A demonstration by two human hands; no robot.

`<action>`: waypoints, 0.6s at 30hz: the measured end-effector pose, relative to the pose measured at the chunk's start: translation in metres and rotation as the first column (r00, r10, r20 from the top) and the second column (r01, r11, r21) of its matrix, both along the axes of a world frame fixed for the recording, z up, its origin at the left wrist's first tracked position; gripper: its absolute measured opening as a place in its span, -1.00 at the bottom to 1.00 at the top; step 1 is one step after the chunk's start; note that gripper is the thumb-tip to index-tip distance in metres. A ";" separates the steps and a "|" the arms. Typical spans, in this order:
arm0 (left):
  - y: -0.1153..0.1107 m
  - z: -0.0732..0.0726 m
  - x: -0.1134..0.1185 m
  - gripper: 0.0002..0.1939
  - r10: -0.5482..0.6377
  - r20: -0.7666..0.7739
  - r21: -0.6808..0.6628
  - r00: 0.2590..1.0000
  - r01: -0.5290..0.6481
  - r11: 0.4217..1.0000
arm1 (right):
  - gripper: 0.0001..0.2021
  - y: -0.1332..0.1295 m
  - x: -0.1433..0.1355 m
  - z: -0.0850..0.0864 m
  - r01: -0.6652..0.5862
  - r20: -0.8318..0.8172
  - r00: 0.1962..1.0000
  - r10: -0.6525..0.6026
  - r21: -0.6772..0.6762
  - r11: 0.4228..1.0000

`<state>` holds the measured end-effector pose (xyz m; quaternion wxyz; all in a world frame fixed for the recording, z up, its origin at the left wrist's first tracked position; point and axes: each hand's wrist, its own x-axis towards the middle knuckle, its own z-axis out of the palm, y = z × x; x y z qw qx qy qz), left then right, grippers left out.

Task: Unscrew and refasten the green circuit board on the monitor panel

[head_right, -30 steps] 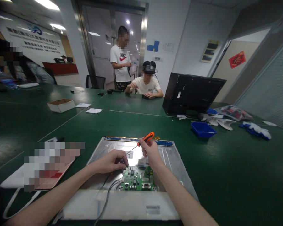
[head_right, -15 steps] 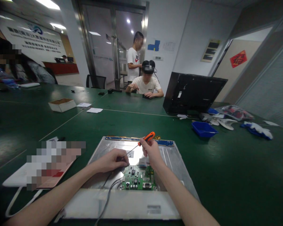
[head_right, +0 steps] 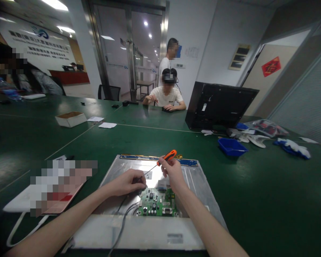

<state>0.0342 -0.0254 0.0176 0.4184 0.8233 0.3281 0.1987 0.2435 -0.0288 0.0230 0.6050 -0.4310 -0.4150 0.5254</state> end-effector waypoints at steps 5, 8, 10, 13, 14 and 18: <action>0.003 -0.007 0.001 -0.92 0.036 -0.006 -0.030 0.999 -0.037 0.999 | -0.38 0.000 0.000 0.000 0.020 -0.007 1.000 -0.020 0.025 0.999; 0.003 -0.008 0.001 -0.93 0.034 -0.015 -0.021 0.999 -0.035 0.999 | -0.30 -0.001 -0.001 0.000 0.033 -0.001 0.999 -0.033 0.046 0.998; 0.003 -0.006 0.000 -0.92 0.033 -0.022 -0.022 0.999 -0.033 0.999 | -0.30 -0.001 -0.001 0.001 0.036 0.008 0.999 -0.037 0.060 0.998; 0.004 -0.003 -0.001 -0.91 0.016 -0.028 -0.023 0.999 -0.017 1.000 | -0.33 -0.003 -0.003 0.003 0.032 0.028 0.999 -0.034 0.082 0.996; 0.004 -0.003 -0.002 -0.91 0.005 -0.027 -0.018 1.000 -0.006 1.000 | -0.34 -0.004 -0.003 0.004 0.029 0.037 0.999 -0.033 0.091 0.995; 0.005 -0.002 -0.004 -0.89 -0.013 -0.019 -0.005 1.000 0.013 1.000 | -0.37 -0.012 -0.007 0.011 0.040 0.097 0.994 -0.056 0.152 0.988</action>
